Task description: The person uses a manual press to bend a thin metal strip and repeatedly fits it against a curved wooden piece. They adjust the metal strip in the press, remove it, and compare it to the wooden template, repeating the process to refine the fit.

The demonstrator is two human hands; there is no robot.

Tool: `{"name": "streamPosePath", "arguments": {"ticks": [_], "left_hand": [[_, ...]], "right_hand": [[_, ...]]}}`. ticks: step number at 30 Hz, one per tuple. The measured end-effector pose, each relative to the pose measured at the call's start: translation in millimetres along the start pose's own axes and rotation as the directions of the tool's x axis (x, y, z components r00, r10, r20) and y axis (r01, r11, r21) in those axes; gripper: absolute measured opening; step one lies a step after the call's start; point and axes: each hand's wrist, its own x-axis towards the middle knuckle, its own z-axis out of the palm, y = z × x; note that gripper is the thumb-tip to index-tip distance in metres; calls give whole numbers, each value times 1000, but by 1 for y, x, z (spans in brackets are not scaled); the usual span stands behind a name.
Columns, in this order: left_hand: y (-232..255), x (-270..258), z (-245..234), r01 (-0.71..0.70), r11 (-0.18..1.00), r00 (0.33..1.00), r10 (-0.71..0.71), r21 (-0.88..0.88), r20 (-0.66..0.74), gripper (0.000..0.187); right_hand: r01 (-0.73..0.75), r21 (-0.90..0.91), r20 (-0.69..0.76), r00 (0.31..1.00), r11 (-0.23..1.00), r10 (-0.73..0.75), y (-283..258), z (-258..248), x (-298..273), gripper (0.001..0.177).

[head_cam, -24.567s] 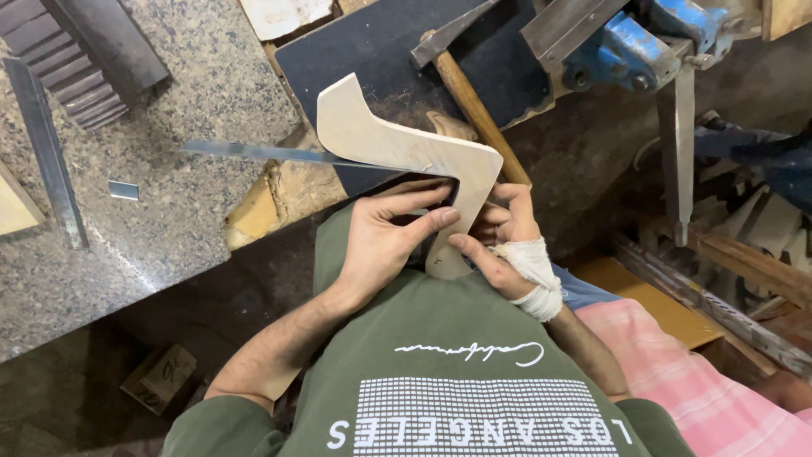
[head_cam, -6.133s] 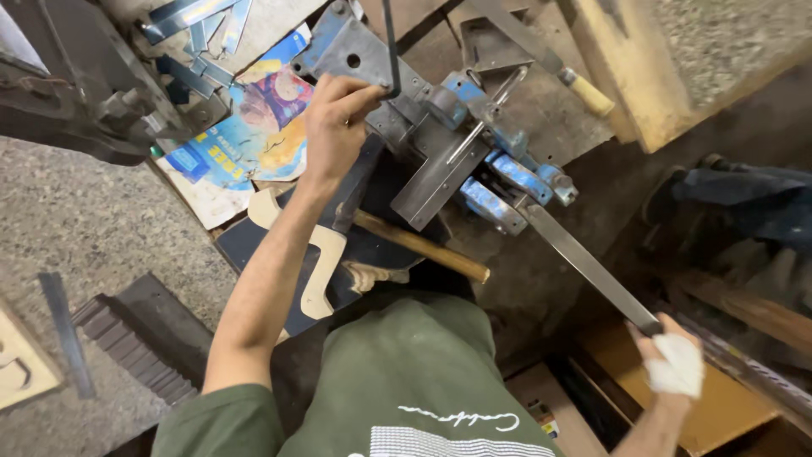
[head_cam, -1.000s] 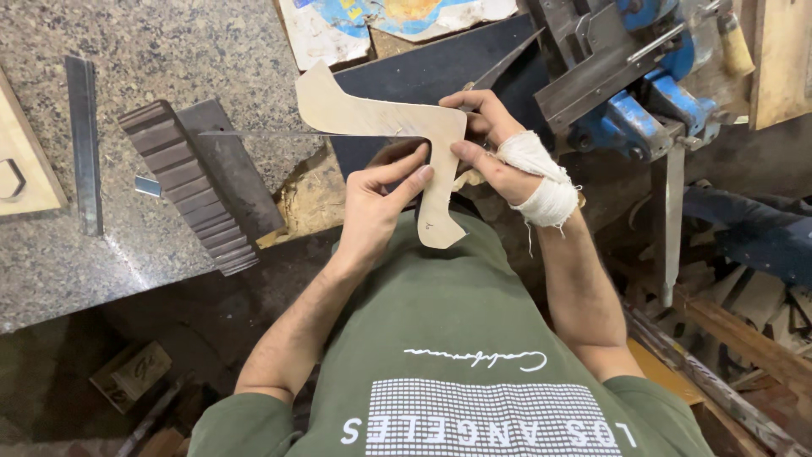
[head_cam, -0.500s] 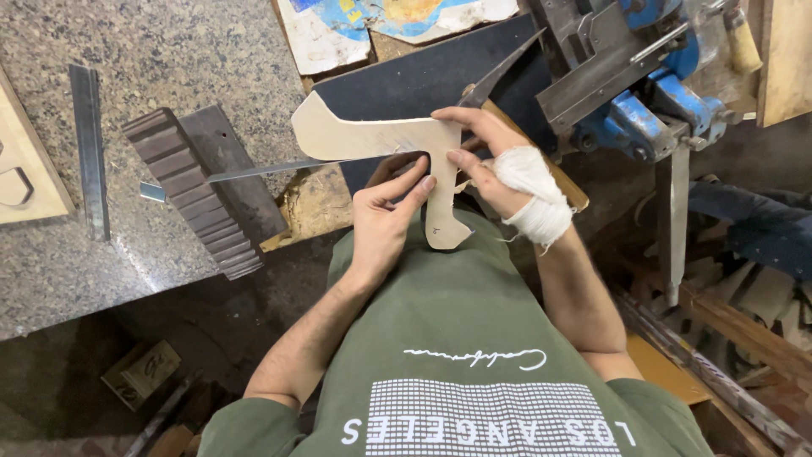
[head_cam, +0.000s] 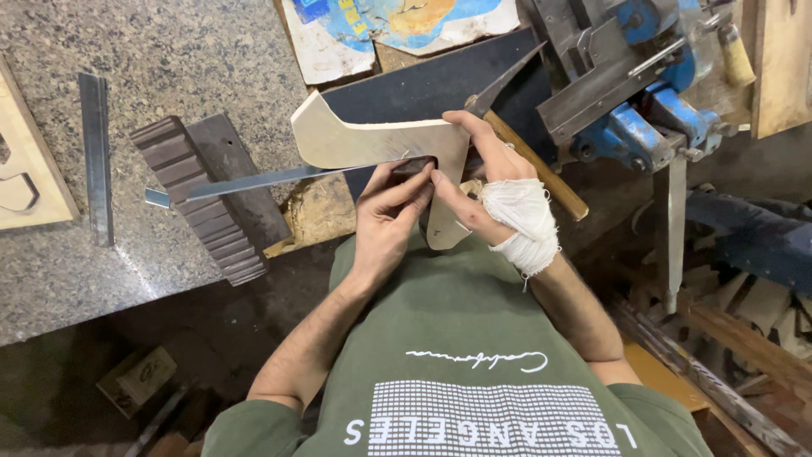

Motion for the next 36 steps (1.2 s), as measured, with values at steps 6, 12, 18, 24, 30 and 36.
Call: {"name": "streamPosePath", "arguments": {"ticks": [6, 12, 18, 24, 30, 36], "left_hand": [[3, -1, -3, -60, 989, 998, 55, 137, 38, 45], [19, 12, -7, -109, 969, 989, 83, 223, 122, 56], [40, 19, -10, -270, 866, 948, 163, 420, 273, 58], [66, 21, -18, -735, 127, 634, 476, 666, 609, 41], [72, 37, -20, -837, -100, 444, 452, 539, 774, 35], [84, 39, -16, -817, 320, 576, 488, 479, 656, 50]], "right_hand": [[-77, 153, 13, 997, 985, 76, 0, 1, 4, 53], [-313, 231, 157, 946, 921, 282, 23, -3, 16, 47], [-538, 627, 496, 833, 564, 243, 61, -8, 11, 39], [-674, 652, 619, 737, 346, 271, 89, -10, -15, 40], [-662, 735, 648, 749, 146, 138, 114, 11, -26, 47], [-613, 747, 564, 789, 259, 241, 86, 0, -44, 49]]}}
